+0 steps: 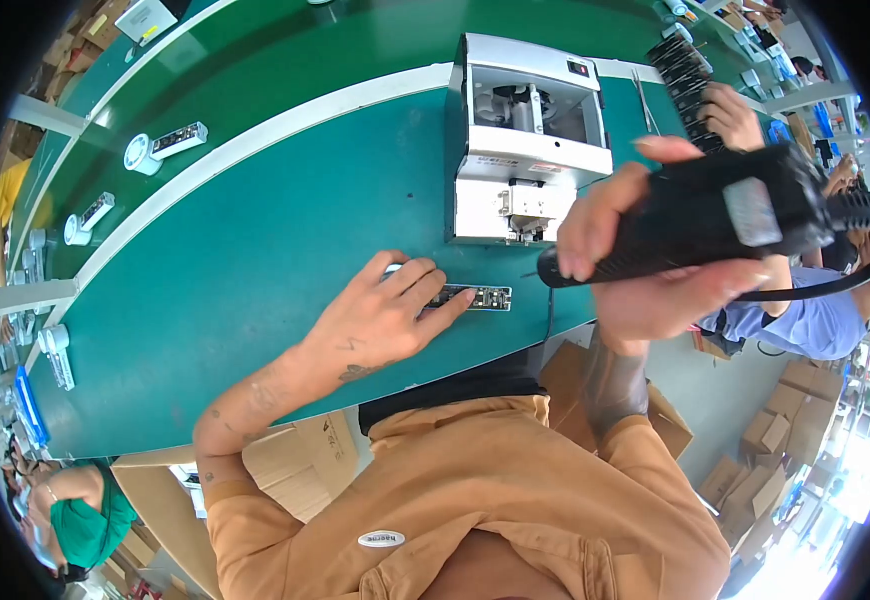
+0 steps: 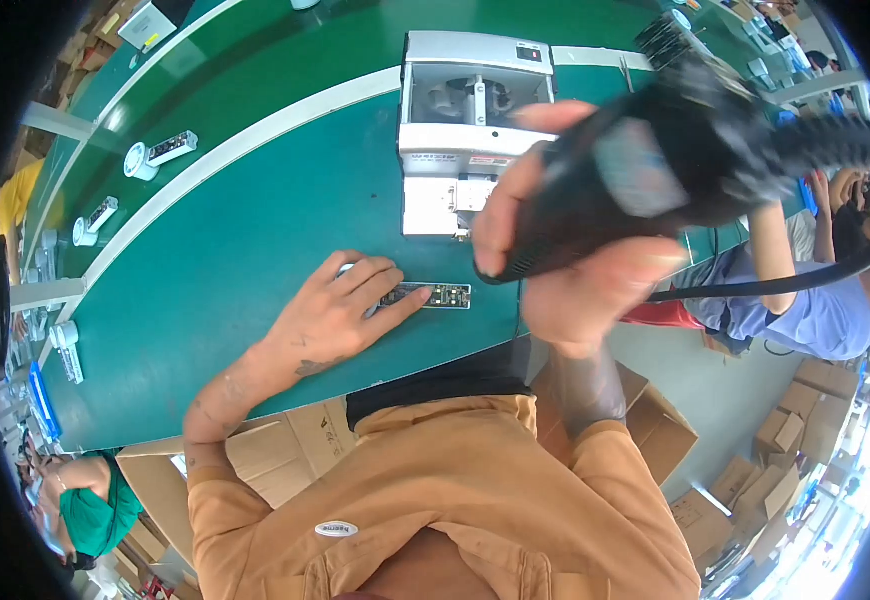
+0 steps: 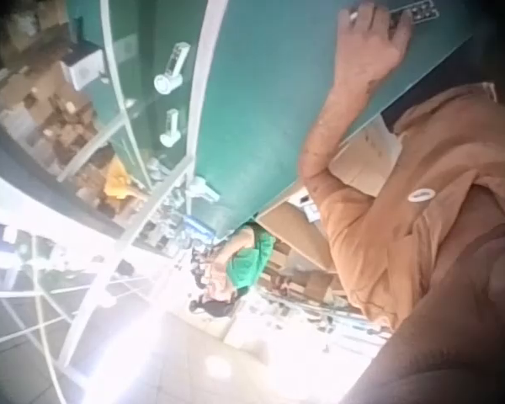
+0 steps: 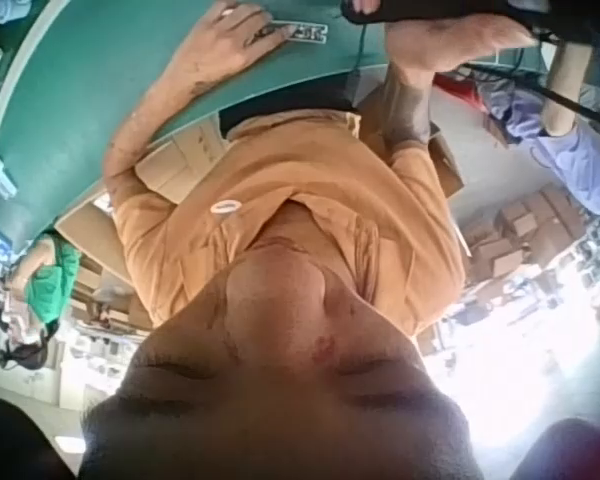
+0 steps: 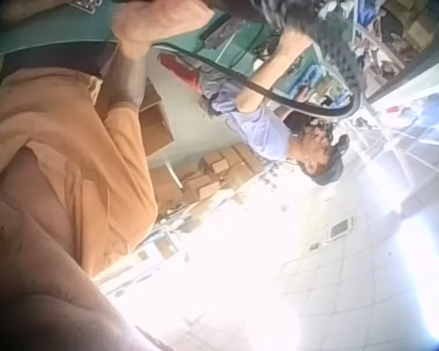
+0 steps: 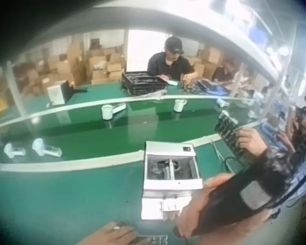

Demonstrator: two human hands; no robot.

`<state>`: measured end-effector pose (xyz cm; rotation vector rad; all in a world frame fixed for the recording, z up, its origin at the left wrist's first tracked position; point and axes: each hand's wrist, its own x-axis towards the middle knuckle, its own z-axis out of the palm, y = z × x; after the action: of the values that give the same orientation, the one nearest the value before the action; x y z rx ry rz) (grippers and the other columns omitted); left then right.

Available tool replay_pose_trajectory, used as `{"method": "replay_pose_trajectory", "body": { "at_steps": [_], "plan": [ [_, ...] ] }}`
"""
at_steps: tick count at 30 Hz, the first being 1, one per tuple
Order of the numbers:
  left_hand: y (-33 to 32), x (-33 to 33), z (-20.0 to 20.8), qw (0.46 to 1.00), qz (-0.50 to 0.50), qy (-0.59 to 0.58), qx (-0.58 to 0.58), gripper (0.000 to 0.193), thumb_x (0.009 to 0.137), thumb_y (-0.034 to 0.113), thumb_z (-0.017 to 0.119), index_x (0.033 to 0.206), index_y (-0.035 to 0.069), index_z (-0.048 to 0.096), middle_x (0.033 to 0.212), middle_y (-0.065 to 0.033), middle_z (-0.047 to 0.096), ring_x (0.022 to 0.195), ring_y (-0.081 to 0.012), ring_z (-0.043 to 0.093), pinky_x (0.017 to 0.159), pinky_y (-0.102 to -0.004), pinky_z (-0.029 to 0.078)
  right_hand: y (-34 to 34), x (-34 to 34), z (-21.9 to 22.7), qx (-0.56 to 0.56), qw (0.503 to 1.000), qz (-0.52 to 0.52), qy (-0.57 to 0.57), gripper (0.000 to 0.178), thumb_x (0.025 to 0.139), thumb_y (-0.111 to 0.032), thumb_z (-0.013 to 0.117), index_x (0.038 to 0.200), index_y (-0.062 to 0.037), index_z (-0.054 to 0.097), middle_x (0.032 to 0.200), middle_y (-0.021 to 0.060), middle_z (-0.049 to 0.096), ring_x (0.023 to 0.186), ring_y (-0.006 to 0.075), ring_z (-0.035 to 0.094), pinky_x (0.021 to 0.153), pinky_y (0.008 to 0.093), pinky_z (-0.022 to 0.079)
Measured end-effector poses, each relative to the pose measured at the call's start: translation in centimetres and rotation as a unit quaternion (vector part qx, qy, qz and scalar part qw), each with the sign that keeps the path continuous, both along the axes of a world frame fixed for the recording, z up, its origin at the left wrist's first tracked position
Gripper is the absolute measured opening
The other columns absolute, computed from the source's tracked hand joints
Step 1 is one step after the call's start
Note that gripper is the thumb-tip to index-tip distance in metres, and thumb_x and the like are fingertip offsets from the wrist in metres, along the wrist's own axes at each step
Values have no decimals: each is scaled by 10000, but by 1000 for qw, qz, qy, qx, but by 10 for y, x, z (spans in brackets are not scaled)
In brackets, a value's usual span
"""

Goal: The person assembles electronic components onto circuit boards by securing them with screws using an electric screwdriver.

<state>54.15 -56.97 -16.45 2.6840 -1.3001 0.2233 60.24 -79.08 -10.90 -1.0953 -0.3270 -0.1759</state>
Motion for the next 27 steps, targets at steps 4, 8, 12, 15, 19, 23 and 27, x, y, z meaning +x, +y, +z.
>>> {"method": "replay_pose_trajectory", "body": {
  "at_steps": [4,8,12,15,19,23,27],
  "plan": [
    [-4,2,0,1000,-2,2,3,425,772,114,608,1193,109,663,1026,-88,622,1014,-224,601,884,-372,466,-31,12,16,143,968,4,-208,990,769,-921,325,1153,-28,512,624,54,481,440,132,447,402,283,398],
    [-6,2,2,1000,1,18,16,450,782,111,605,1230,114,643,1050,-97,617,1031,-234,597,885,-381,460,-45,68,6,106,919,-163,-343,961,737,-934,364,1061,-48,546,658,65,514,505,165,506,456,314,443],
    [-7,4,-1,999,8,11,29,456,790,120,606,1244,120,638,1064,-102,619,1038,-239,596,876,-383,464,-31,84,7,-51,954,-248,-164,998,688,-975,333,843,-19,574,645,100,523,527,236,524,508,335,450],
    [-17,9,0,1000,-1,-1,30,464,785,122,609,1248,113,635,1050,-102,623,1046,-241,595,854,-375,473,-76,56,27,51,937,-61,-339,985,709,-971,311,862,-36,583,628,54,488,499,163,489,448,317,421],
    [-21,9,0,999,19,-7,30,426,781,117,618,1203,72,661,1023,-81,644,1000,-213,597,815,-347,471,-45,31,36,110,957,78,-259,1087,737,-934,358,1411,-82,381,652,42,460,475,160,473,387,321,411],
    [-27,7,-9,999,48,-26,0,401,768,106,620,1153,0,665,993,-84,648,978,-201,598,786,-332,469,-3,31,9,-125,985,-108,-57,1150,725,-944,325,1347,22,376,592,99,523,429,193,500,404,319,436],
    [-31,7,-3,997,66,-5,28,343,826,136,690,1132,-15,656,1053,-97,663,978,-222,621,786,-354,478,-4,28,6,-114,990,-79,-32,1102,726,-944,325,1279,6,410,590,94,506,419,190,480,400,309,418]
  ]
}}
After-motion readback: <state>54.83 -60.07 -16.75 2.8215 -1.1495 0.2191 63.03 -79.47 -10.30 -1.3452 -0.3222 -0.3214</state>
